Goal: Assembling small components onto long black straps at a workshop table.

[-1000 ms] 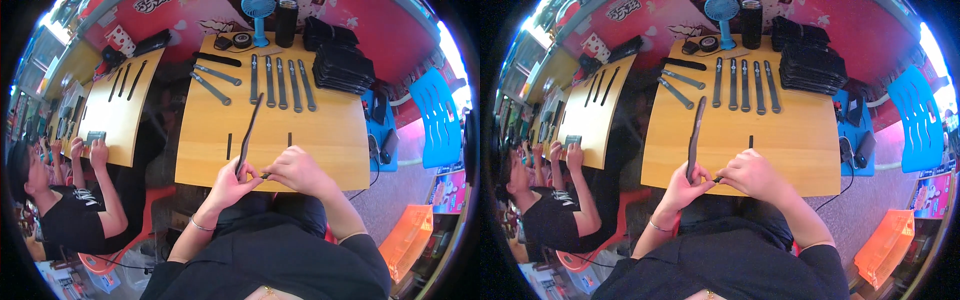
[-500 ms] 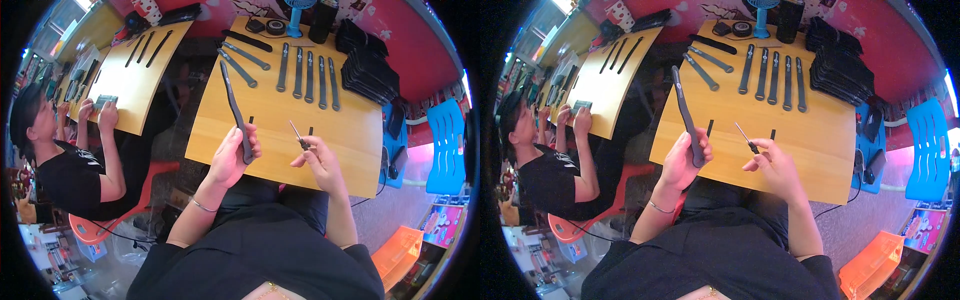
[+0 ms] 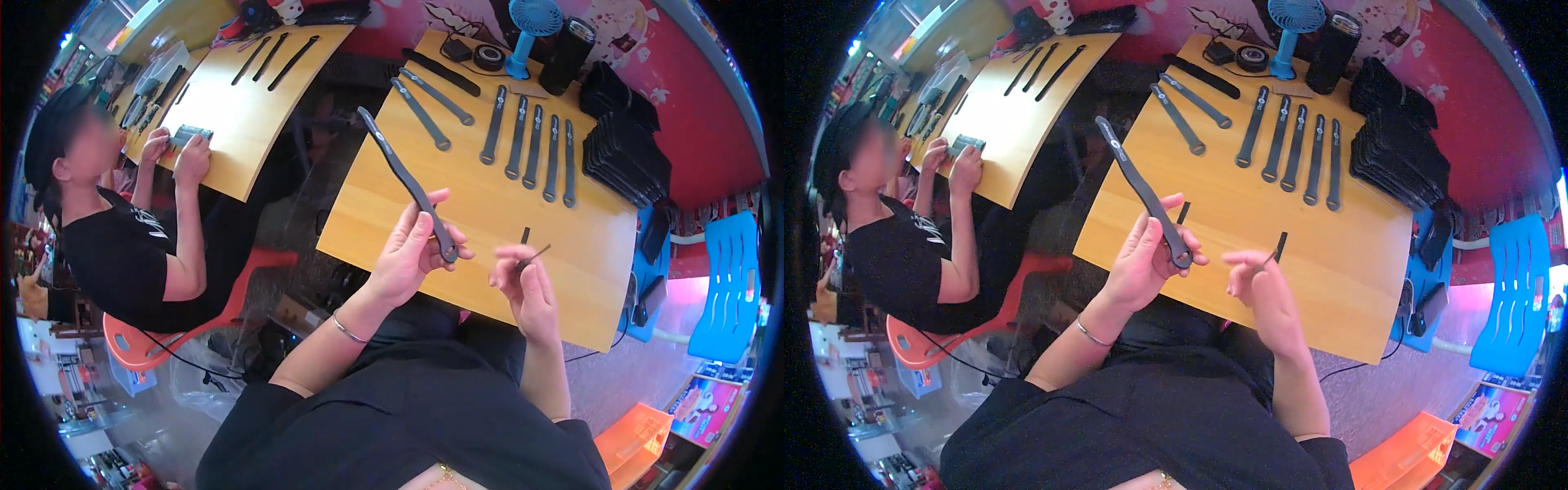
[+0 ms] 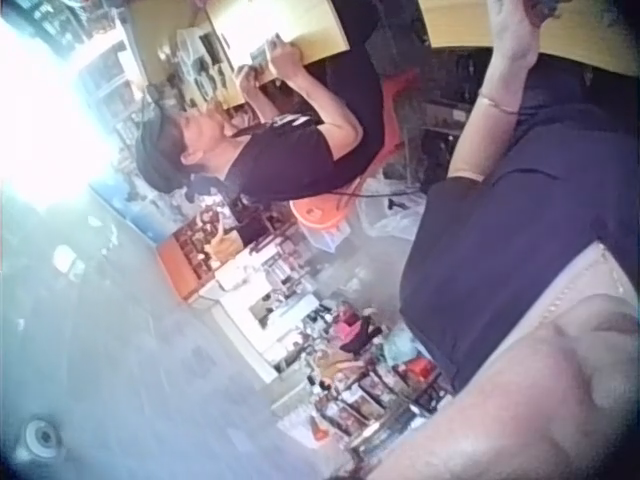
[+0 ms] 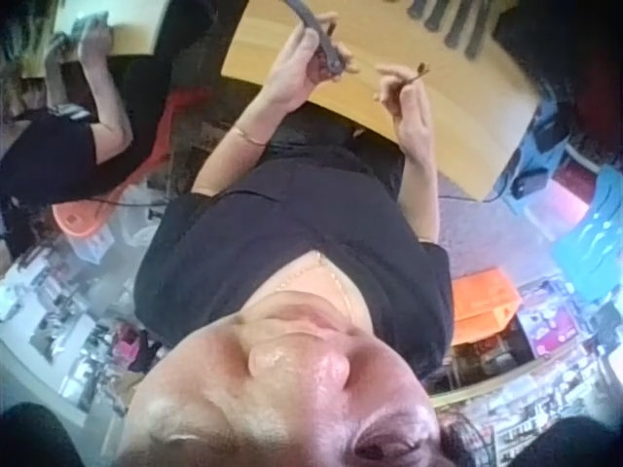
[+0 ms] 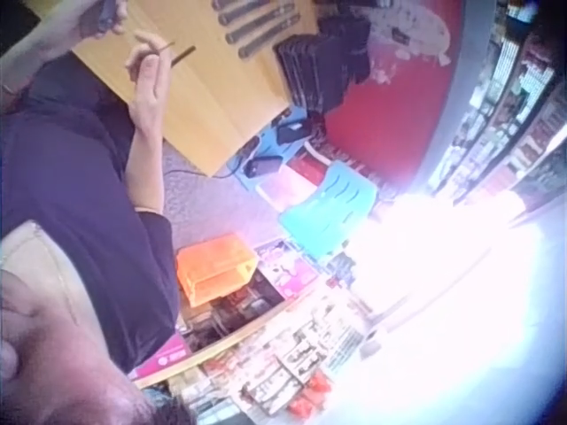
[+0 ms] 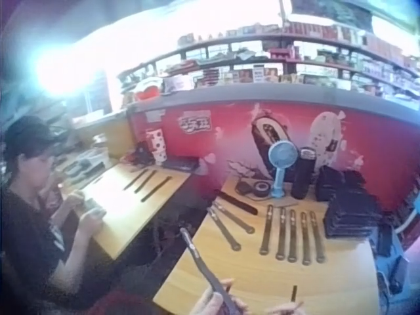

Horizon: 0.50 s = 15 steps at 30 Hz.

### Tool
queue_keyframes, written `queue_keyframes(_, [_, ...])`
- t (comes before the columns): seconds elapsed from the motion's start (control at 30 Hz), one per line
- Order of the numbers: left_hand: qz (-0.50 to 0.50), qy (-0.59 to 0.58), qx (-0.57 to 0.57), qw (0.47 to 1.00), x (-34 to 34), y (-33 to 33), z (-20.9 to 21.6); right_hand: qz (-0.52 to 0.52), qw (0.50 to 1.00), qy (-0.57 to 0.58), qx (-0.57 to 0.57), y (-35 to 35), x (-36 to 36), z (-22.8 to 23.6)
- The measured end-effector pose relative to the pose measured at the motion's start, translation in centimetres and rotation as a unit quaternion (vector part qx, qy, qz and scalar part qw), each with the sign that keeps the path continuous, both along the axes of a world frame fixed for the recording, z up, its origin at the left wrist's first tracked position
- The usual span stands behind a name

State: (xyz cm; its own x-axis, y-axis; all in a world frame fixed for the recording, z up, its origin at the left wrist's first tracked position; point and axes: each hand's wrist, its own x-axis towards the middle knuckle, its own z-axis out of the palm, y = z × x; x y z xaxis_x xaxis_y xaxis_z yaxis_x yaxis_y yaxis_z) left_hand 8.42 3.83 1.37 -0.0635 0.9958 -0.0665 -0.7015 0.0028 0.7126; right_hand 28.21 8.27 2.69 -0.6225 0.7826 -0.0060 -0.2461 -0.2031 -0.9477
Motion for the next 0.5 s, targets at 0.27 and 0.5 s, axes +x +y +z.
queue_keyframes(0.27, [0.025,0.036,-0.016,0.999,-0.1,0.0,0.0,-0.089,0.945,-0.194,0.249,0.0,0.1,1.9])
queue_keyframes(0.5, [-0.001,-0.022,-0.006,1.000,-0.4,-0.1,0.3,-0.109,0.932,-0.169,0.301,0.5,1.3,1.3])
